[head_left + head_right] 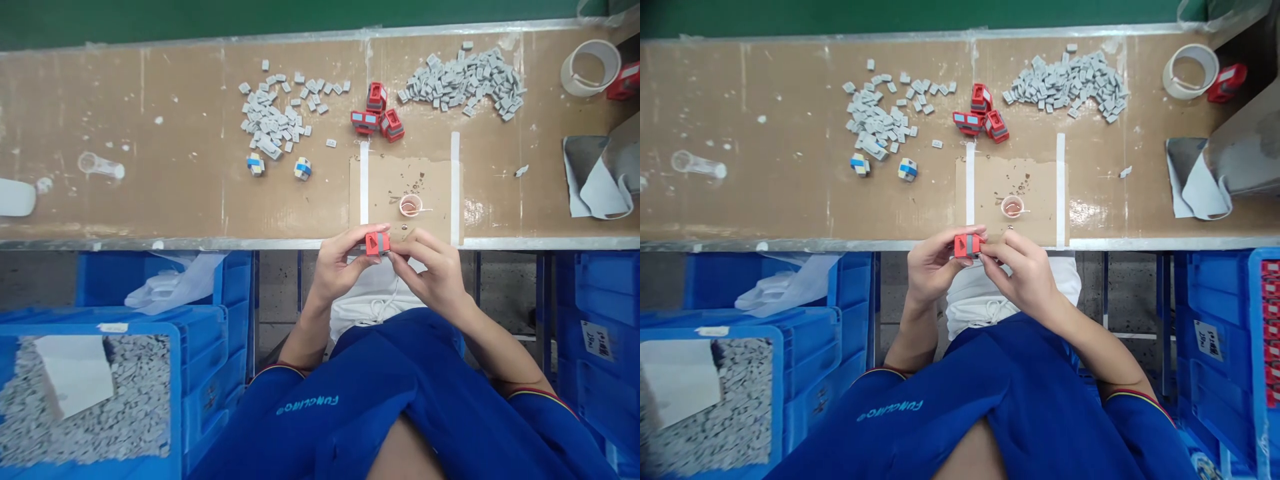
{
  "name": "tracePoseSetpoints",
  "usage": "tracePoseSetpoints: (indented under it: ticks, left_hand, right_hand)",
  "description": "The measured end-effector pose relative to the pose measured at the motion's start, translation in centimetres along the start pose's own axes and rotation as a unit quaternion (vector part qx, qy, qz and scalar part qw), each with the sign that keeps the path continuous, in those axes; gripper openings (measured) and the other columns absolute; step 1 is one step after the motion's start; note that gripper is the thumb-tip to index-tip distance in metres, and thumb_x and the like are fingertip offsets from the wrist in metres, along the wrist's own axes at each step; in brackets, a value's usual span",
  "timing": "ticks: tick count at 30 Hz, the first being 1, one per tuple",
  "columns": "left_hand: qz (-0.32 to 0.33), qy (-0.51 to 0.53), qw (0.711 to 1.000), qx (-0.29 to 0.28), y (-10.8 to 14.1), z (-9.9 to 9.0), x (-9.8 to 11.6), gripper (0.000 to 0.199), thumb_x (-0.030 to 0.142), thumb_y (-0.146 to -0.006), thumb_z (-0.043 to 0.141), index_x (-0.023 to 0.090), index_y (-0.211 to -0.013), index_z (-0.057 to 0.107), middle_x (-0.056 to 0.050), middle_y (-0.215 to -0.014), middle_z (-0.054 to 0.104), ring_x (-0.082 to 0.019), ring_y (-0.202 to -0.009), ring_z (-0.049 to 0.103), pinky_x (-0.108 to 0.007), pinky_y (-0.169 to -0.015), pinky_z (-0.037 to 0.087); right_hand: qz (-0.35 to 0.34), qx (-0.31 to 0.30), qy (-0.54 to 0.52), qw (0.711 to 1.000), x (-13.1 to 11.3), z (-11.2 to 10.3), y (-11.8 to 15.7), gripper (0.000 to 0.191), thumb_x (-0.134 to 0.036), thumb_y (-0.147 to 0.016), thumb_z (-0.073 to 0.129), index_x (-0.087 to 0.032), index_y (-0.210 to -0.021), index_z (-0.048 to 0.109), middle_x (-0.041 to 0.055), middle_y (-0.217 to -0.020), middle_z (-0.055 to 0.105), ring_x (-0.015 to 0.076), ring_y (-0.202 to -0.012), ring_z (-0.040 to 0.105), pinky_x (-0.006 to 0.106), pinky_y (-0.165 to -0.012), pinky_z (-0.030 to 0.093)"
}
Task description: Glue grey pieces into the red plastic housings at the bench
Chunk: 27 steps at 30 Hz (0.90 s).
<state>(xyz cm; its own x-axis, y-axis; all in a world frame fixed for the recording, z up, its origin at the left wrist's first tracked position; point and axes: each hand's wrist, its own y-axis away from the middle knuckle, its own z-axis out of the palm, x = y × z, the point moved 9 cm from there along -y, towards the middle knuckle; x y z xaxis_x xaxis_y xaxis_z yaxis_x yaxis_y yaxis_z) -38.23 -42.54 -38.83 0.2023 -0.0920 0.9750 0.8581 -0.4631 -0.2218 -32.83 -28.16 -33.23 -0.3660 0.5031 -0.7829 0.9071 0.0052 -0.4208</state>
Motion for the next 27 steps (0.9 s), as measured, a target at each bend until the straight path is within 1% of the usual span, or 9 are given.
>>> tracePoseSetpoints:
  ticks: [3,6,9,12,14,17,20,23,27]
  left_hand:
    - [0.007,-0.012,1.0,0.005,0.0,-0.2,0.0,0.044,0.02,-0.089,0.084,0.028,-0.131,0.077,-0.008,-0.128,0.081,-0.021,-0.11,0.08,-0.032,-0.099,0.066]
    - [0.022,-0.012,1.0,0.005,0.1,-0.4,0.2,0.042,0.021,-0.089,0.084,0.028,-0.13,0.077,-0.007,-0.127,0.082,-0.022,-0.111,0.08,-0.034,-0.102,0.065]
    - [0.032,-0.009,0.999,0.006,0.3,-0.7,0.3,0.044,0.021,-0.087,0.086,0.028,-0.13,0.078,-0.007,-0.125,0.082,-0.023,-0.115,0.079,-0.035,-0.105,0.064]
    - [0.02,-0.003,1.0,0.014,0.6,-1.1,0.1,0.043,0.023,-0.087,0.086,0.027,-0.129,0.078,-0.007,-0.123,0.083,-0.022,-0.111,0.08,-0.033,-0.1,0.065]
    - [0.002,0.003,1.0,0.017,0.7,-1.3,-0.1,0.044,0.024,-0.087,0.086,0.026,-0.129,0.077,-0.007,-0.123,0.083,-0.022,-0.108,0.081,-0.031,-0.097,0.066]
    - [-0.012,0.006,1.0,0.017,0.8,-1.5,-0.1,0.046,0.024,-0.086,0.087,0.025,-0.131,0.076,-0.008,-0.127,0.082,-0.022,-0.109,0.081,-0.031,-0.099,0.066]
    - [-0.008,0.005,1.0,0.008,0.7,-1.3,0.2,0.046,0.023,-0.087,0.086,0.025,-0.132,0.076,-0.008,-0.126,0.082,-0.02,-0.106,0.081,-0.029,-0.098,0.066]
    - [-0.009,0.001,1.0,0.006,0.5,-1.3,0.2,0.042,0.026,-0.089,0.084,0.023,-0.13,0.076,-0.009,-0.125,0.082,-0.02,-0.104,0.081,-0.029,-0.096,0.066]
    - [-0.023,0.002,1.0,0.008,0.5,-1.1,-0.3,0.039,0.03,-0.091,0.083,0.021,-0.128,0.076,-0.01,-0.122,0.083,-0.021,-0.105,0.081,-0.029,-0.095,0.066]
  right_hand:
    - [0.002,0.012,-0.014,1.0,0.4,0.1,0.0,0.012,-0.011,-0.098,0.066,-0.02,-0.096,0.073,0.0005,-0.076,0.063,0.0119,-0.066,0.057,0.025,-0.058,0.045]
    - [0.015,0.007,-0.041,0.999,0.8,0.6,0.1,0.012,-0.01,-0.097,0.067,-0.02,-0.093,0.073,-0.0004,-0.074,0.062,0.0112,-0.064,0.056,0.024,-0.058,0.044]
    - [0.018,0.007,-0.052,0.998,0.8,1.0,0.1,0.012,-0.01,-0.097,0.067,-0.02,-0.094,0.073,0.0002,-0.075,0.063,0.0114,-0.065,0.057,0.024,-0.059,0.044]
    - [0.011,0.007,-0.037,0.999,0.5,1.2,0.1,0.011,-0.01,-0.097,0.067,-0.019,-0.096,0.073,0.0011,-0.078,0.065,0.0116,-0.066,0.058,0.024,-0.06,0.046]
    - [0.005,-0.009,-0.024,1.0,0.3,1.4,0.0,0.009,-0.011,-0.097,0.067,-0.019,-0.097,0.072,0.002,-0.08,0.067,0.0122,-0.068,0.061,0.025,-0.062,0.049]
    - [-0.009,-0.043,-0.002,0.999,0.0,1.6,-0.2,0.01,-0.011,-0.098,0.065,-0.019,-0.095,0.07,0.0032,-0.084,0.07,0.0131,-0.071,0.064,0.025,-0.065,0.051]
    - [-0.018,-0.074,0.028,0.997,-0.1,1.8,-0.5,0.013,-0.01,-0.098,0.063,-0.019,-0.09,0.067,0.0026,-0.082,0.071,0.0133,-0.07,0.064,0.025,-0.064,0.05]
    - [-0.012,-0.102,0.044,0.994,0.3,2.3,-0.8,0.015,-0.01,-0.096,0.062,-0.019,-0.084,0.063,0.0012,-0.076,0.068,0.0129,-0.066,0.062,0.024,-0.062,0.047]
    - [0.004,-0.113,0.054,0.992,0.8,2.6,-1.2,0.016,-0.011,-0.094,0.061,-0.02,-0.08,0.059,0.0,-0.072,0.065,0.0122,-0.062,0.059,0.023,-0.059,0.044]
